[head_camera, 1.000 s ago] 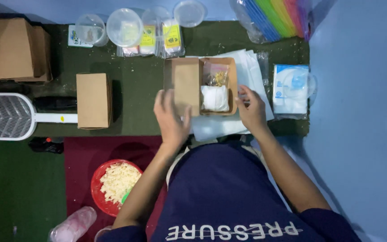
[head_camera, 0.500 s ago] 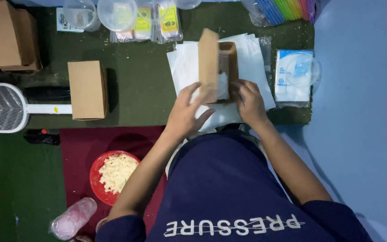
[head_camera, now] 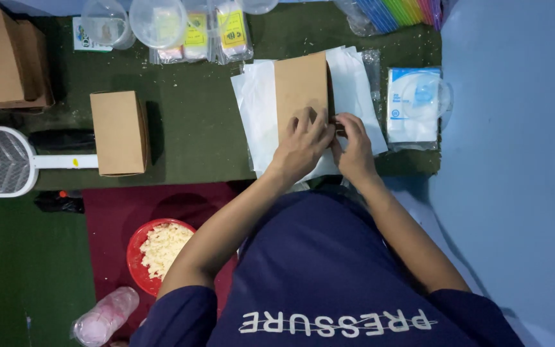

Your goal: Packaging food items by scooping toppings into bags, wrapping rice balls, and assembling them into boxes

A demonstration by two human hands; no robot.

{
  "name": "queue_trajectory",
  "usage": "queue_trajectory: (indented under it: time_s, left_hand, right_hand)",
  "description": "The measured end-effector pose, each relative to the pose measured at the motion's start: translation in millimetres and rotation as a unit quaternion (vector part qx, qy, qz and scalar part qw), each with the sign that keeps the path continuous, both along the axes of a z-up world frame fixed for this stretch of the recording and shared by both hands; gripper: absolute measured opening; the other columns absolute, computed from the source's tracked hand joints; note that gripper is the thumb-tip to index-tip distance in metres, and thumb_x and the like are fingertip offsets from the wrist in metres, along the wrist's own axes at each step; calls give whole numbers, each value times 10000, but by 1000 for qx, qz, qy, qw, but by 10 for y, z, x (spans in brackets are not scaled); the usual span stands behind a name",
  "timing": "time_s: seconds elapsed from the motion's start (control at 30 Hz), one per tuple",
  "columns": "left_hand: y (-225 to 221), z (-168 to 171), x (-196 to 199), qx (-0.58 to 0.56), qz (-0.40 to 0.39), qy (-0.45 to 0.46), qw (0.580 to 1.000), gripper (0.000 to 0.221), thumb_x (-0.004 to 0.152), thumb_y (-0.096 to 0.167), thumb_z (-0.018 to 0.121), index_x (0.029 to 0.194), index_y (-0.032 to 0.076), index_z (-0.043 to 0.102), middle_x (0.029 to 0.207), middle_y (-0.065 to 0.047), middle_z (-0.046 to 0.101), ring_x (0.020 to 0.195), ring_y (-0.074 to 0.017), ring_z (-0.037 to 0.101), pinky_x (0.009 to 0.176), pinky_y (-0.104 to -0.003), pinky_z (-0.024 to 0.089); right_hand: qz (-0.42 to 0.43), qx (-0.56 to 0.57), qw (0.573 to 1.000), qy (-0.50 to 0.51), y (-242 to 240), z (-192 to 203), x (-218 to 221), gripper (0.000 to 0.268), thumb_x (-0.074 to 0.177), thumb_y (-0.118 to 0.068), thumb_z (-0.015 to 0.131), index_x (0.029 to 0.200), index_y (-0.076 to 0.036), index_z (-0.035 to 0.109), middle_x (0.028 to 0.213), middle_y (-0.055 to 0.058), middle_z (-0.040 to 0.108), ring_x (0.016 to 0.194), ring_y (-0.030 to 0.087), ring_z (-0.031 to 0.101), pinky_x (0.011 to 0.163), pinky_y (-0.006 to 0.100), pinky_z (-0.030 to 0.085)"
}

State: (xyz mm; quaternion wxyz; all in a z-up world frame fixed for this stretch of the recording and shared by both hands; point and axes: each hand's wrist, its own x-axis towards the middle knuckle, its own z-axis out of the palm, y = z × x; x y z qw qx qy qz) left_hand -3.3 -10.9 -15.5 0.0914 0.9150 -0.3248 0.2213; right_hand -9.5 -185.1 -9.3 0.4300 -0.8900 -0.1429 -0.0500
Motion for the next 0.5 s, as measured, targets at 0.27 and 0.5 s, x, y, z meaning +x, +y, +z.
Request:
queue_trajectory:
  time_s: [0.27, 0.5]
  left_hand:
    - [164, 216, -4, -77, 1, 51, 996, 366, 950, 254, 673, 1306, 192, 615, 1357, -206, 560, 1204, -465, 609, 796, -527, 603]
    - [610, 210, -165, -228, -15, 74, 971, 307, 925, 71, 735, 1225, 58, 669, 1310, -275, 581, 1103, -480, 656, 770, -398, 649]
  right_hand:
    - [-20, 89, 993, 75, -2, -57, -55, 331, 1040, -16, 648, 1357, 21, 564, 1274, 247, 577, 1084, 501, 632, 795, 499, 615]
    - [-14, 75, 995, 62, 16, -22, -47, 217, 1048, -65, 639, 1261, -39, 666, 1231, 150, 623, 1097, 428, 661, 809, 435, 631]
